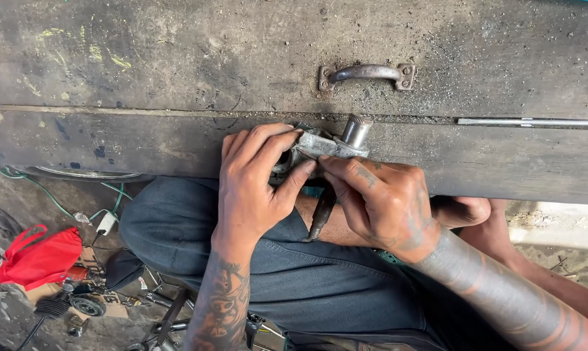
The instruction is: Cleaning and scraping a metal motorcycle part using a wire brush and a small tool to remove grime.
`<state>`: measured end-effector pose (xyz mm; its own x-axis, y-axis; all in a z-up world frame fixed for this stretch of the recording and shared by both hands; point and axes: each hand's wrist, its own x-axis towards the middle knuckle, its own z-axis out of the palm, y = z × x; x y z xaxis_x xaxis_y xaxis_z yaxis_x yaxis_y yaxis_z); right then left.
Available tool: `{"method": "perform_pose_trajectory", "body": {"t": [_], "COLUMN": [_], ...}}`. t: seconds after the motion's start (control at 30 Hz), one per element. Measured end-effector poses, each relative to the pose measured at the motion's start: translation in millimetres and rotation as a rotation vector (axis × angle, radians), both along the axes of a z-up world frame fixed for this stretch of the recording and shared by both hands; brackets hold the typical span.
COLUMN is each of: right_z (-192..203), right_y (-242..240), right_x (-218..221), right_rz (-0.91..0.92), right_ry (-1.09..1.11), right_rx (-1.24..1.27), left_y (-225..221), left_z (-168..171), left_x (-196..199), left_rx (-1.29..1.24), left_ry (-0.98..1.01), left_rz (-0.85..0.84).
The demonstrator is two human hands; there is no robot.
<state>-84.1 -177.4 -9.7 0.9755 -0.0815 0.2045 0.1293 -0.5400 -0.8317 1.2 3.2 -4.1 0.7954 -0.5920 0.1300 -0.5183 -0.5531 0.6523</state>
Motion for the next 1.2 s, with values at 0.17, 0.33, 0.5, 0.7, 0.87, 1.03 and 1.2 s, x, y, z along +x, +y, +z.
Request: {"method": "perform_pose_trajectory", "body": {"t": [0.17,0.33,0.5,0.7,0.87,1.03,1.2], "right_z": [2.6,8.2,8.0,5.7,6.8,9.2,8.3], "right_y": [-1.0,-2.9,-5.5,-4.5,-4.9,-6.7,-6.7], "right_x": [1.9,7.1,7.0,5.3,6.6,7.7,6.6], "right_rz": [0.004,0.019,0.040,0.028,0.029,0.036,0.032], "right_ry": [0.016,0.024,0.050,0.078,0.074,0.089,0.118], "right_rx": [0.001,0.036,0.060,0.030,0.035,0.062,0.017], "left_y": [-1.4,-0.1,0.5,-0.1,-0.5,-1.1,-1.4], "left_z": [2.0,1.1,2.2,3.6,2.5,4.1,1.1], "left_x": [1.1,2.3,2.4,4.8,4.6,4.4,3.5], "left_rx": [-0.011,0.006,0.024,0.051,0.051,0.036,0.055], "left_ry": [0.009,0.017,0.009,0.007,0.003,0.012,-0.005], "left_rz": [0.003,-0.017,-0.039,-0.055,-0.049,-0.041,-0.034]}}
